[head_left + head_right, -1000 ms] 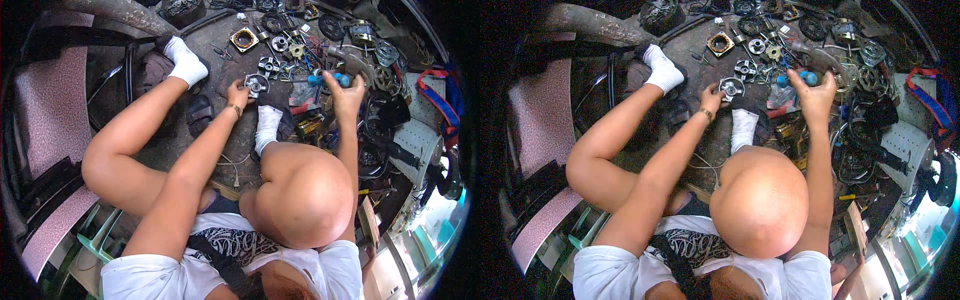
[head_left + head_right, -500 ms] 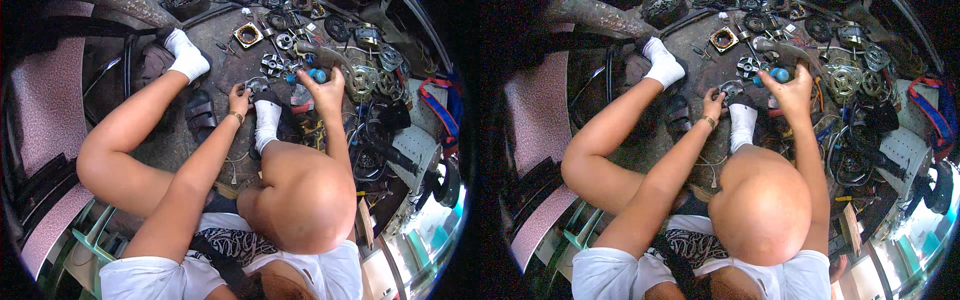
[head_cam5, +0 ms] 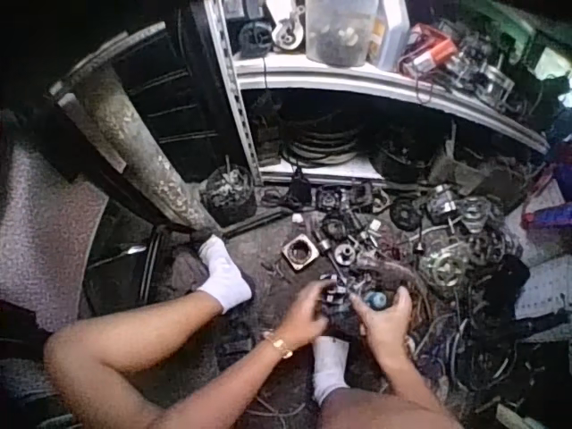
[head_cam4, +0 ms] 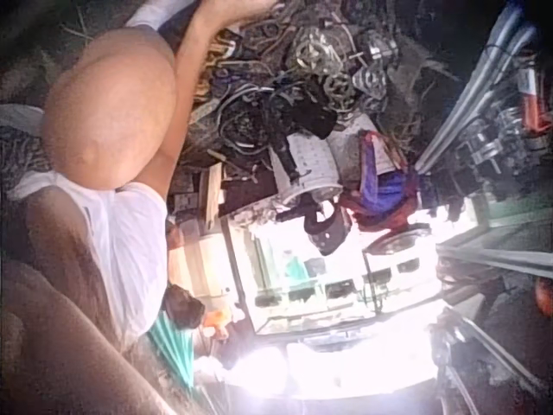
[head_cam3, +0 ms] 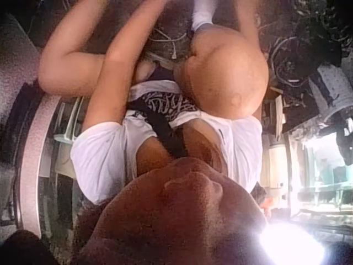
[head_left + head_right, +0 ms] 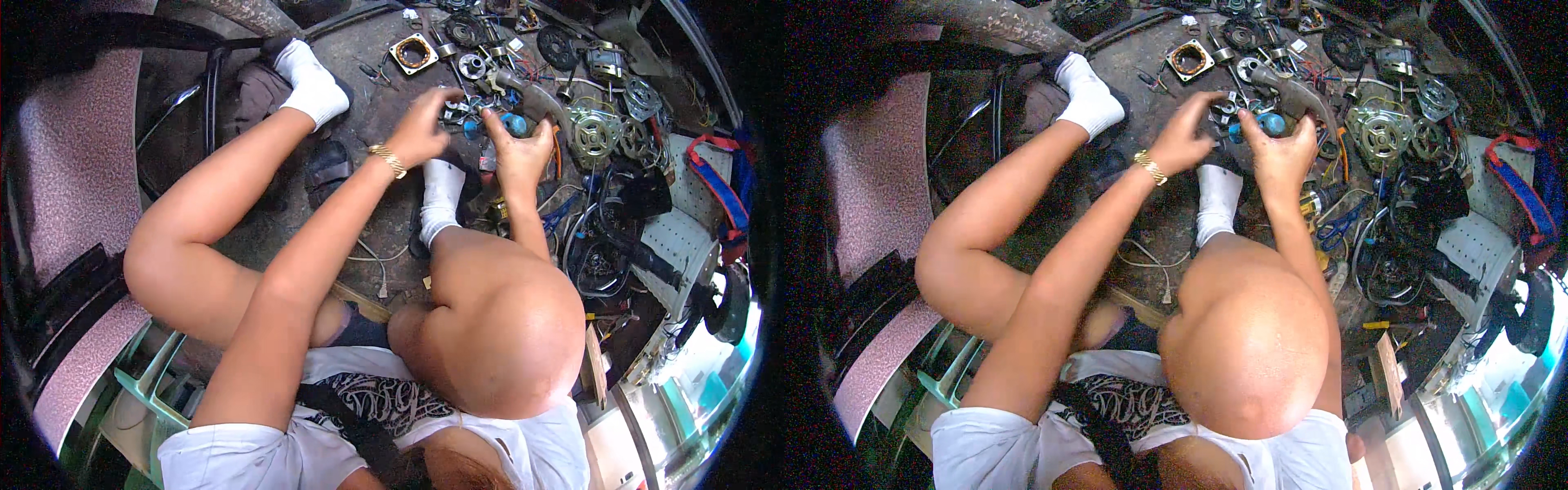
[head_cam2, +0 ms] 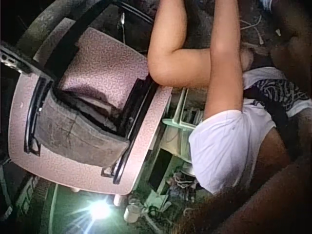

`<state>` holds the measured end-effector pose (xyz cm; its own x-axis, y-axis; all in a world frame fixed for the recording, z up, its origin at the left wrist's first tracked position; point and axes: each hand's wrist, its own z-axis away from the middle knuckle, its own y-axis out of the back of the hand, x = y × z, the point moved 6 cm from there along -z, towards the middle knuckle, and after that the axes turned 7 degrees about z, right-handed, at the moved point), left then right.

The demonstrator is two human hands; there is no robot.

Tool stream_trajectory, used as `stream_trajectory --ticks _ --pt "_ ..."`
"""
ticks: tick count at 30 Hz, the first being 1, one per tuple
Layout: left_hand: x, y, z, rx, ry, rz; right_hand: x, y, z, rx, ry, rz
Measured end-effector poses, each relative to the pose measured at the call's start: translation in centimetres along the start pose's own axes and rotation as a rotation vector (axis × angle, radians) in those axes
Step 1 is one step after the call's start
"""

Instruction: The person disassembles motor components on the floor using a hammer and a screwdriver, striking parts to loosen them and prying off the metal casing.

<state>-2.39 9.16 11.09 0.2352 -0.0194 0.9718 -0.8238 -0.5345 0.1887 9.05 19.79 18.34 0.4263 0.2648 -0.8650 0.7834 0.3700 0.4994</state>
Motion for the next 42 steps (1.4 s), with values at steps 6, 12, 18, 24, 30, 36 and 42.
stream_trajectory --ticks 6,12,18,24,30,36,42 --pt "3.9 -5.8 -1.3 -0.032 0.107 0.253 0.1 0.5 -0.5 -0.028 0.061 0.029" --pt "3.7 -6.7 -1.1 0.186 -0.018 0.015 1.5 2.9 0.4 -0.184 0.029 0.112" --pt "4.5 -5.8 -1.4 0.204 0.033 0.007 1.4 6.3 1.4 -0.121 -0.097 0.009" --pt "4.2 -6.7 -1.6 0.115 0.056 -0.028 -0.9 8.6 2.0 -0.164 0.207 0.297" --pt "4.5 -6.1 -1.5 0.170 0.012 -0.032 -4.6 12.3 1.2 -0.016 0.238 0.167" --pt "3.7 -7.2 -1.6 0.171 -0.001 0.011 -3.8 12.7 2.6 0.180 0.437 0.500" --pt "3.2 -5.7 -1.4 0.201 0.026 -0.048 -2.6 11.5 2.1 -0.008 0.074 0.166"
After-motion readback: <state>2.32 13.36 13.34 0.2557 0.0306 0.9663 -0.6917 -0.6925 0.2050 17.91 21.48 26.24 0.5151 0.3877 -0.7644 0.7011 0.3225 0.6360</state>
